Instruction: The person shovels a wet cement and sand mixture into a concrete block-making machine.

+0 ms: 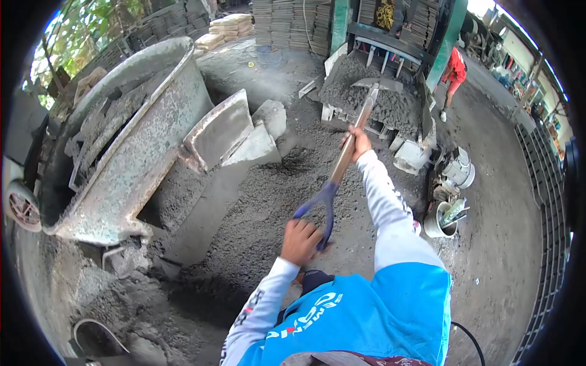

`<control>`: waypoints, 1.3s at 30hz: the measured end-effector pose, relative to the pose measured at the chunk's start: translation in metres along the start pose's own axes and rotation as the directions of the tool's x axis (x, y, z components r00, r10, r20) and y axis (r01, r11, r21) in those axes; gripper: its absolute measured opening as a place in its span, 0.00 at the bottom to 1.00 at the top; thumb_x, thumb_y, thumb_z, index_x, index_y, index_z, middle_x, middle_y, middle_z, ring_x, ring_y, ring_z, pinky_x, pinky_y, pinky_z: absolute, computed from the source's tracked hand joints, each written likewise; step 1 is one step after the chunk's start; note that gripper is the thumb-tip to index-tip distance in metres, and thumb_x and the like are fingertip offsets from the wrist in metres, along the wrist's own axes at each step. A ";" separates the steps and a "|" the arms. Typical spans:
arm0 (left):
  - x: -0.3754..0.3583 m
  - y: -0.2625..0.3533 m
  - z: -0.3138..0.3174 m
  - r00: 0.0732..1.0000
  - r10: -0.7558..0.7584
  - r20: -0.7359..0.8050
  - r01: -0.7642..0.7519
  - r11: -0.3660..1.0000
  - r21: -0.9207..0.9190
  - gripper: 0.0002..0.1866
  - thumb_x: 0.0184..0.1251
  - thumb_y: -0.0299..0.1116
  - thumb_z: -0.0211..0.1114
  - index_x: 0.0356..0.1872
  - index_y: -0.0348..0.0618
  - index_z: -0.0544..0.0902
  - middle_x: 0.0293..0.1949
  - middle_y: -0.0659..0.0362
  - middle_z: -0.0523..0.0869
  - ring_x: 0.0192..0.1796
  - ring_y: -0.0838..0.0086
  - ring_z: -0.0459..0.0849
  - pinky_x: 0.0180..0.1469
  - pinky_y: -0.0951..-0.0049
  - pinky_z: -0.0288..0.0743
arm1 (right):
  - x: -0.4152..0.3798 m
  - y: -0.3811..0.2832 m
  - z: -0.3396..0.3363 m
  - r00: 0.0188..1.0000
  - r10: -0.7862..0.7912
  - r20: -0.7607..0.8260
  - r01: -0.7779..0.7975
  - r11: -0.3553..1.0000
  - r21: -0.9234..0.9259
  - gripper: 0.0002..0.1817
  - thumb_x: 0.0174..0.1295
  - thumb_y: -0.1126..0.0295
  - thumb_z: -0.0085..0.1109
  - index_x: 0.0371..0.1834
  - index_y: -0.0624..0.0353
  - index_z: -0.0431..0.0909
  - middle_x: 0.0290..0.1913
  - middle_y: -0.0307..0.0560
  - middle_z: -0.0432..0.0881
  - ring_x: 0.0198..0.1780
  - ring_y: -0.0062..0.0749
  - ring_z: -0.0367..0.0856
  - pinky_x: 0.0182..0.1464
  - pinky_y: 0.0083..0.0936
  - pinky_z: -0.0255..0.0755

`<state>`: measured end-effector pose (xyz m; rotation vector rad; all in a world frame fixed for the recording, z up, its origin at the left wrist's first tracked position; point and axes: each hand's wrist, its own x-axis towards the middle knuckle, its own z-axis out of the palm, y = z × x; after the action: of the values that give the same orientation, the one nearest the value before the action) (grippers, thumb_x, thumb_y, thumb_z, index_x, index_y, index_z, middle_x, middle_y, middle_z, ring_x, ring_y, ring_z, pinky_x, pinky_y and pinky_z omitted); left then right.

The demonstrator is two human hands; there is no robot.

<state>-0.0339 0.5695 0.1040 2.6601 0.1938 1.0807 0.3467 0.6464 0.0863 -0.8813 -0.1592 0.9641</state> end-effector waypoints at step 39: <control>-0.485 0.289 0.209 -0.946 0.250 0.207 -0.175 0.144 -0.974 0.26 0.67 0.56 0.59 0.20 0.49 0.63 0.11 0.63 0.61 0.10 0.73 0.61 0.12 0.66 0.62 | -0.394 0.733 -0.253 0.214 0.864 -0.455 -0.711 -0.181 -0.679 0.09 0.52 0.67 0.63 0.29 0.55 0.73 0.18 0.42 0.71 0.18 0.36 0.72 0.21 0.39 0.72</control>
<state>-0.2268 0.1457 -0.2783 1.6167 -2.4180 -1.8395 -0.2377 0.3893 -0.5043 -1.9277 -0.1916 2.3913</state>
